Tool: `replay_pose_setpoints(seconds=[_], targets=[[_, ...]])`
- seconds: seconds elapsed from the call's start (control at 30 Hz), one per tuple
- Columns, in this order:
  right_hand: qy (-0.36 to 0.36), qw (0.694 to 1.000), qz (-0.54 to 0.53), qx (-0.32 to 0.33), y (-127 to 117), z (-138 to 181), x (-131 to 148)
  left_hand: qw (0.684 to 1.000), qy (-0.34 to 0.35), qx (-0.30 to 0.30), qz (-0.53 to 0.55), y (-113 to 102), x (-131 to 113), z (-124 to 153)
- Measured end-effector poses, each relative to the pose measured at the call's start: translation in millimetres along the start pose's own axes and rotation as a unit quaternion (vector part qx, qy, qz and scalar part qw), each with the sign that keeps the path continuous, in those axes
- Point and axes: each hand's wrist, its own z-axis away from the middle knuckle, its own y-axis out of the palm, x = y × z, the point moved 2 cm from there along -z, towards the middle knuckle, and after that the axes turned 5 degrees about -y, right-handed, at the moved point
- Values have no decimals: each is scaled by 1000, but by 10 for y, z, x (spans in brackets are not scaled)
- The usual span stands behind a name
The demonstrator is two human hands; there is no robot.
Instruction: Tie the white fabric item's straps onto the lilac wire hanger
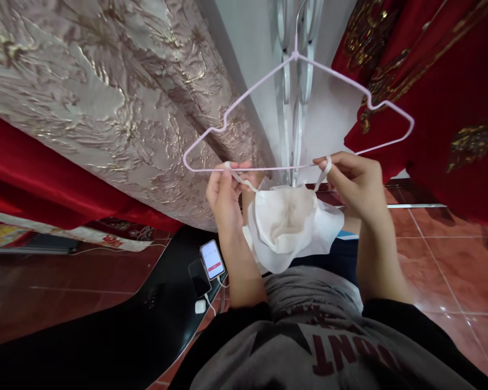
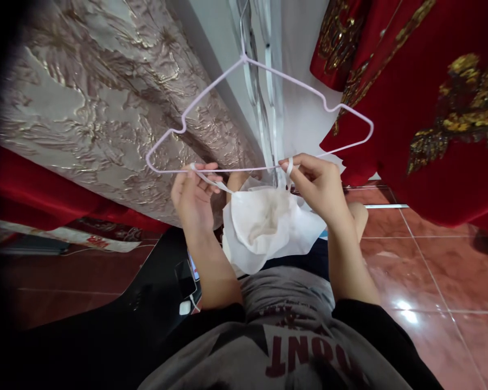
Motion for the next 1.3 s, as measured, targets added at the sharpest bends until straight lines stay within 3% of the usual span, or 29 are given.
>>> replay_pose_setpoints(seconds=[0.13,0.27,0.37,0.5,0.57,0.63,0.77,0.87,1.03,1.13,1.3], targets=[[-38,998,-2,-55,-88,3,-58,989,114,-93,-8,-266,-26,-60],[-40,997,-14,-71,-134,-26,-82,946,247,-202,-58,-449,-171,-103],[-49,996,-20,-73,-143,-33,-78,932,294,-199,-69,-442,-298,-151],[-41,997,-18,-63,-97,1,-98,959,260,-32,-110,-267,-405,-285],[-33,997,-21,-73,-75,27,-111,955,237,57,-166,-143,-449,-354],[-26,996,-26,-81,-70,49,-119,947,214,102,-216,-33,-499,-424],[-5,997,-48,-55,-91,77,-138,950,151,103,-254,64,-560,-581],[-2,997,-58,-47,-95,93,-158,955,141,90,-245,-3,-490,-648],[-6,997,-53,-64,-20,103,-161,999,19,-41,-10,-217,-9,-481],[-11,996,-52,-69,23,112,-160,998,-36,7,58,-102,313,-267],[-17,998,-45,-42,-22,149,-208,999,14,-6,47,167,442,-69]])
